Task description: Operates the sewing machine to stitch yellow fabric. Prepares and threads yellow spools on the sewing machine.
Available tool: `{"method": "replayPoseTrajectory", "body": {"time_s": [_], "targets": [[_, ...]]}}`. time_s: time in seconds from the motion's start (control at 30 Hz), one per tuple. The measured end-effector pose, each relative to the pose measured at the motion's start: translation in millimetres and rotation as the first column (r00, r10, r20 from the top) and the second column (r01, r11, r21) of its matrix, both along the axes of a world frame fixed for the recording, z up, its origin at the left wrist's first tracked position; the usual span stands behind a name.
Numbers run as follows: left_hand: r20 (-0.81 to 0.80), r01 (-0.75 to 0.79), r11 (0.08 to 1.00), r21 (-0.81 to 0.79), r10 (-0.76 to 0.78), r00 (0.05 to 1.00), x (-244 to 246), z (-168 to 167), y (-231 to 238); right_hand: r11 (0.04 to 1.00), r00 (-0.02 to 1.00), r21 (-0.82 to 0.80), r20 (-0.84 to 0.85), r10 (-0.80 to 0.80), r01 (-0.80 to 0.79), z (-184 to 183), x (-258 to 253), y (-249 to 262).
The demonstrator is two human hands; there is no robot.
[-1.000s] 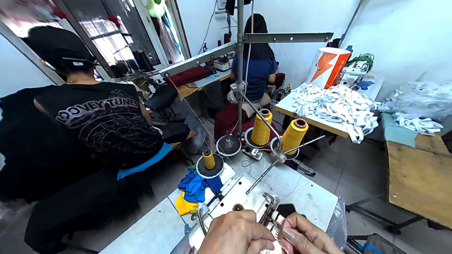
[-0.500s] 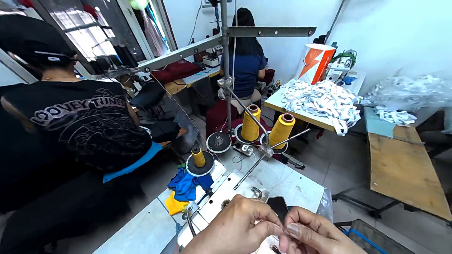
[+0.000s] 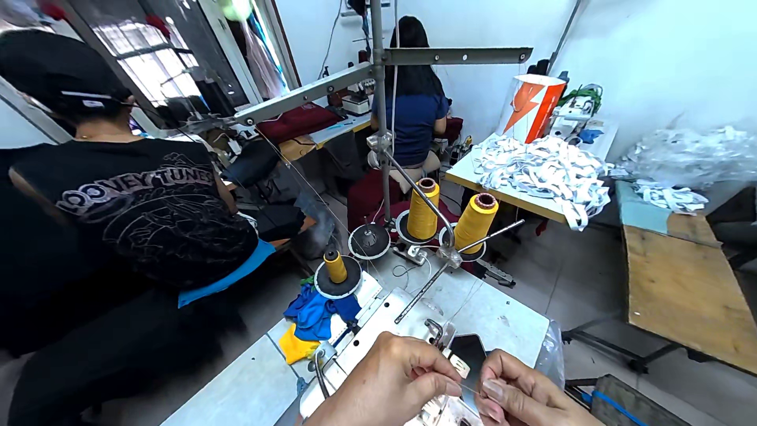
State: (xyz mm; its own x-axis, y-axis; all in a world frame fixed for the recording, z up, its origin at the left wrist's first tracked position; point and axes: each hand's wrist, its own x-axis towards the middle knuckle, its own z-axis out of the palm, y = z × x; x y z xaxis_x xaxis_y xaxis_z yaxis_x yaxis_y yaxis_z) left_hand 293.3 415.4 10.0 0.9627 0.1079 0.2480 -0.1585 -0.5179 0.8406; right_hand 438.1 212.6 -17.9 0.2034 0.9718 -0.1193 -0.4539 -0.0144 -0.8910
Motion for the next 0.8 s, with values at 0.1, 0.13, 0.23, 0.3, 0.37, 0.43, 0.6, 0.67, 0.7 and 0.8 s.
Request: {"method": "replayPoseTrajectory", "body": {"time_s": [0.1,0.13,0.23,0.3,0.37,0.43,0.6,0.67,0.7,0.8], "targets": [[0.02,0.009,0.999,0.04,-0.01,1.0,-1.4,-2.3,2.3,1.0,1.0,-0.01,0.002,-0.014,0.014,1.1,-0.9,-1.5],[0.021,0.019,0.998,0.068,-0.02,1.0,-2.0,-2.1,2.1,1.0,1.0,-0.009,0.003,-0.011,0.011,1.0,-0.9,-1.8],[0.021,0.061,0.986,0.156,-0.065,0.998,-3.7,1.0,-0.6,1.0,1.0,0.011,-0.019,0.008,-0.008,-0.3,-1.5,-1.8],[0.005,0.08,0.976,0.202,-0.083,0.997,-4.3,3.0,-2.2,1.0,0.999,-0.009,0.034,0.029,-0.029,0.2,-1.7,-3.0],[-0.026,0.077,0.968,0.24,-0.073,0.997,-6.2,4.4,-2.4,0.993,0.933,-0.109,0.351,0.078,-0.042,5.3,-0.5,-7.4],[-0.065,0.051,0.952,0.303,-0.032,0.997,-8.6,6.4,-2.1,0.974,0.629,-0.223,0.763,0.151,0.035,16.1,1.2,-12.6],[-0.097,-0.004,0.926,0.378,0.044,0.994,-9.9,11.3,-5.4,0.976,0.228,0.058,0.968,-0.106,0.208,35.8,-1.8,-8.4],[-0.11,-0.013,0.945,0.328,0.052,0.993,-9.0,13.3,-5.3,0.973,0.226,0.169,0.953,-0.203,0.159,33.4,-10.5,4.1],[-0.109,-0.024,0.953,0.303,0.06,0.992,-8.8,13.7,-4.9,0.969,0.214,0.201,0.95,-0.228,0.141,28.9,-15.9,11.5],[-0.118,-0.061,0.968,0.242,0.091,0.989,-11.5,12.8,-1.2,0.949,0.168,0.283,0.938,-0.304,0.139,8.6,-27.2,28.3]]}}
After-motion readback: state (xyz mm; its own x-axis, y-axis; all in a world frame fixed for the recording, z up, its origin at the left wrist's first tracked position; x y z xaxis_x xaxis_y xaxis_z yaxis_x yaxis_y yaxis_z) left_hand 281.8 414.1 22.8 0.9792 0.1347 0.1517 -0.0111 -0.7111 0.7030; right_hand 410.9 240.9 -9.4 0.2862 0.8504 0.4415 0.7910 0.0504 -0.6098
